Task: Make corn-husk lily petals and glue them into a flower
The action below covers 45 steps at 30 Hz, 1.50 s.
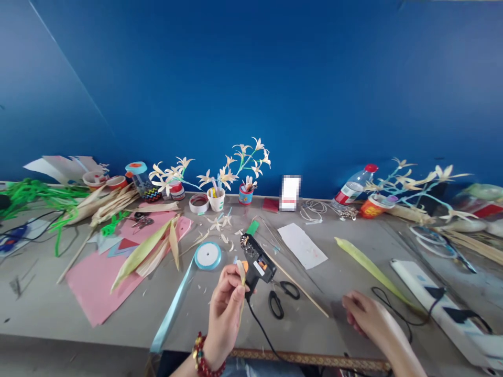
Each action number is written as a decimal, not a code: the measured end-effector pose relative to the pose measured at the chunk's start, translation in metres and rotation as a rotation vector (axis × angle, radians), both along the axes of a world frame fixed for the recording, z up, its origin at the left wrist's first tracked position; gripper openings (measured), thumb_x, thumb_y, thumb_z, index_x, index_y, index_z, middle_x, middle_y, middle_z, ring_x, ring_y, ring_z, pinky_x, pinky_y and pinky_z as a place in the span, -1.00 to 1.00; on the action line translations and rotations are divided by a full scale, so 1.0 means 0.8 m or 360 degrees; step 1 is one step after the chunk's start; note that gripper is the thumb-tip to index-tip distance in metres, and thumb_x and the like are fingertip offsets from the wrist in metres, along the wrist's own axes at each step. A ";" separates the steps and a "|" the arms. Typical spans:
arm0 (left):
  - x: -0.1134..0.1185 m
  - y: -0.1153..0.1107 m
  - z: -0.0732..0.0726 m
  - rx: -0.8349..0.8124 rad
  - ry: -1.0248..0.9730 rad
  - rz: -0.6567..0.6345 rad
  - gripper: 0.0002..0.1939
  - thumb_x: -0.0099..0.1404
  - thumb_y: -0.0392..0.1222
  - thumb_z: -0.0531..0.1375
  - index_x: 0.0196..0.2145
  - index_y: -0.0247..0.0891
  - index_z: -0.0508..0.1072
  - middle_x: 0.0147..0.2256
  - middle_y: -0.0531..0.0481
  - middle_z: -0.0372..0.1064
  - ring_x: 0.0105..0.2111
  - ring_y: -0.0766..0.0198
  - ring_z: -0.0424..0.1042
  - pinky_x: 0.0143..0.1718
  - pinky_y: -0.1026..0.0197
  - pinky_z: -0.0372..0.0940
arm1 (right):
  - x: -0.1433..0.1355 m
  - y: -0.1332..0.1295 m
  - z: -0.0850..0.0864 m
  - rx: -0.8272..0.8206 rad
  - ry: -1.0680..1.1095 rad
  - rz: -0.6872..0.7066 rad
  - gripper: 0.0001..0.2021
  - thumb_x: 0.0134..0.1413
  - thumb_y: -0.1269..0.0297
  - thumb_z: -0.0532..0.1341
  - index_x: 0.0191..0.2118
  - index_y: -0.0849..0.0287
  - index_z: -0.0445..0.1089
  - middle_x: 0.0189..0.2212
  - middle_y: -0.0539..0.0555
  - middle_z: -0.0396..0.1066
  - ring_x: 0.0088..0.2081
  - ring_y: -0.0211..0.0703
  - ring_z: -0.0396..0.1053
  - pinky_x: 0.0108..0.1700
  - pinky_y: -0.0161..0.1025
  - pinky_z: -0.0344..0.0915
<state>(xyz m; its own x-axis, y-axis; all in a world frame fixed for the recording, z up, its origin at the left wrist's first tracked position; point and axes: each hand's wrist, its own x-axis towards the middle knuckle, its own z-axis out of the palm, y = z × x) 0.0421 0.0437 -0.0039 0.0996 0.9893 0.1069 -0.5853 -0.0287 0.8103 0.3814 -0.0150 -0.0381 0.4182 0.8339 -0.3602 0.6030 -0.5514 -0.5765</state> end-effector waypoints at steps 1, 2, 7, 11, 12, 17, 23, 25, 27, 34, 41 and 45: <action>-0.001 -0.001 -0.001 0.0031 0.0035 0.0017 -0.87 0.34 -0.22 0.23 -0.38 -0.25 0.47 -0.07 -0.10 0.16 -0.17 0.22 0.27 -0.18 0.23 0.34 | 0.000 0.001 -0.001 -0.0011 -0.0005 0.0009 -0.67 0.05 0.04 0.03 -0.64 0.04 0.20 -0.74 0.04 0.41 -0.69 -0.11 0.36 -0.61 -0.27 0.20; -0.002 -0.001 -0.003 0.0059 0.0066 0.0033 -0.86 0.35 -0.22 0.22 -0.38 -0.25 0.47 -0.07 -0.11 0.16 -0.15 0.21 0.27 -0.18 0.22 0.34 | 0.001 0.001 -0.001 -0.0025 -0.0031 0.0028 -0.65 0.07 0.02 0.03 -0.64 0.03 0.20 -0.73 0.04 0.41 -0.68 -0.09 0.38 -0.60 -0.26 0.22; -0.006 -0.003 -0.010 0.0131 0.0141 0.0058 -0.86 0.37 -0.20 0.19 -0.36 -0.25 0.46 -0.05 -0.14 0.15 -0.11 0.15 0.26 -0.20 0.20 0.32 | 0.004 0.001 0.017 0.0186 -0.0561 0.0091 -0.62 0.02 -0.10 0.14 -0.64 0.00 0.23 -0.66 0.05 0.47 -0.56 0.02 0.49 -0.50 -0.19 0.28; -0.005 -0.002 -0.011 0.0176 0.0293 0.0103 -0.84 0.37 -0.16 0.19 -0.37 -0.25 0.45 -0.08 -0.15 0.21 -0.12 0.14 0.28 -0.19 0.19 0.30 | -0.035 0.004 0.068 0.0623 -0.0703 0.0096 -0.69 0.02 -0.11 0.16 -0.49 0.00 0.34 -0.55 0.06 0.53 -0.53 0.03 0.51 -0.52 -0.19 0.29; -0.004 -0.002 -0.010 0.0196 0.0348 0.0120 -0.82 0.37 -0.14 0.20 -0.38 -0.25 0.45 -0.10 -0.14 0.23 -0.13 0.13 0.29 -0.17 0.18 0.29 | -0.055 0.006 0.085 0.0814 -0.0632 0.0135 -0.70 0.05 -0.10 0.18 -0.42 0.02 0.37 -0.53 0.06 0.54 -0.51 0.00 0.52 -0.48 -0.21 0.34; 0.000 -0.004 0.003 0.0325 0.0567 0.0180 -0.78 0.39 -0.11 0.17 -0.40 -0.24 0.45 -0.22 -0.09 0.27 -0.19 0.15 0.31 -0.12 0.16 0.26 | -0.165 0.029 0.159 0.1379 -0.0459 0.0703 -0.82 0.23 0.19 0.18 -0.08 0.08 0.34 -0.20 0.16 0.53 -0.27 -0.04 0.51 -0.19 -0.19 0.40; -0.003 -0.011 0.015 0.0479 0.0751 0.0240 -0.82 0.40 -0.21 0.14 -0.38 -0.22 0.44 -0.21 -0.10 0.29 -0.16 0.13 0.31 -0.15 0.18 0.26 | -0.214 0.061 0.169 0.1200 -0.0378 0.0817 -0.86 0.21 0.28 0.13 -0.11 0.09 0.26 -0.32 0.06 0.51 -0.34 -0.10 0.48 -0.32 -0.23 0.35; -0.005 -0.012 0.014 0.0519 0.0773 0.0255 -0.83 0.39 -0.23 0.14 -0.38 -0.21 0.44 -0.21 -0.11 0.30 -0.18 0.13 0.33 -0.17 0.18 0.26 | -0.215 0.063 0.167 0.1109 -0.0305 0.0791 -0.88 0.19 0.29 0.12 -0.15 0.08 0.25 -0.35 0.01 0.50 -0.38 -0.14 0.47 -0.35 -0.25 0.33; -0.007 -0.013 0.012 0.0548 0.0791 0.0286 -0.84 0.38 -0.24 0.15 -0.38 -0.21 0.45 -0.21 -0.11 0.32 -0.19 0.12 0.34 -0.17 0.17 0.27 | -0.214 0.064 0.168 0.1015 -0.0208 0.0773 -0.91 0.17 0.31 0.11 -0.19 0.07 0.25 -0.38 -0.02 0.49 -0.42 -0.17 0.45 -0.37 -0.27 0.32; -0.007 -0.014 0.013 0.0632 0.0868 0.0310 -0.85 0.38 -0.30 0.13 -0.37 -0.20 0.42 -0.23 -0.09 0.32 -0.22 0.15 0.34 -0.19 0.18 0.26 | -0.212 0.066 0.180 0.0887 0.0108 0.0742 -0.89 0.11 0.34 0.12 -0.21 0.07 0.28 -0.39 -0.04 0.49 -0.37 -0.18 0.47 -0.34 -0.30 0.35; -0.008 -0.013 0.011 0.0609 0.0859 0.0348 -0.86 0.36 -0.27 0.17 -0.39 -0.21 0.45 -0.23 -0.10 0.34 -0.22 0.13 0.36 -0.20 0.17 0.28 | -0.212 0.067 0.179 0.0896 0.0073 0.0696 -0.88 0.11 0.32 0.16 -0.19 0.06 0.29 -0.40 -0.04 0.51 -0.41 -0.17 0.47 -0.35 -0.29 0.36; -0.009 -0.013 0.008 0.0580 0.0847 0.0354 -0.85 0.36 -0.26 0.16 -0.38 -0.20 0.45 -0.22 -0.11 0.34 -0.21 0.12 0.36 -0.18 0.17 0.28 | -0.217 0.065 0.175 0.0958 0.0030 0.0686 -0.92 0.17 0.29 0.13 -0.20 0.06 0.28 -0.44 -0.05 0.50 -0.44 -0.19 0.47 -0.41 -0.32 0.32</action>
<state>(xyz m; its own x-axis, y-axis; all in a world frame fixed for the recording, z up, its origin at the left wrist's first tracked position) 0.0351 0.0331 0.0022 0.0293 0.9025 0.4297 -0.0586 -0.4276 0.9021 0.2081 0.0374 0.1017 0.0071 0.9782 0.2076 0.6815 0.1472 -0.7169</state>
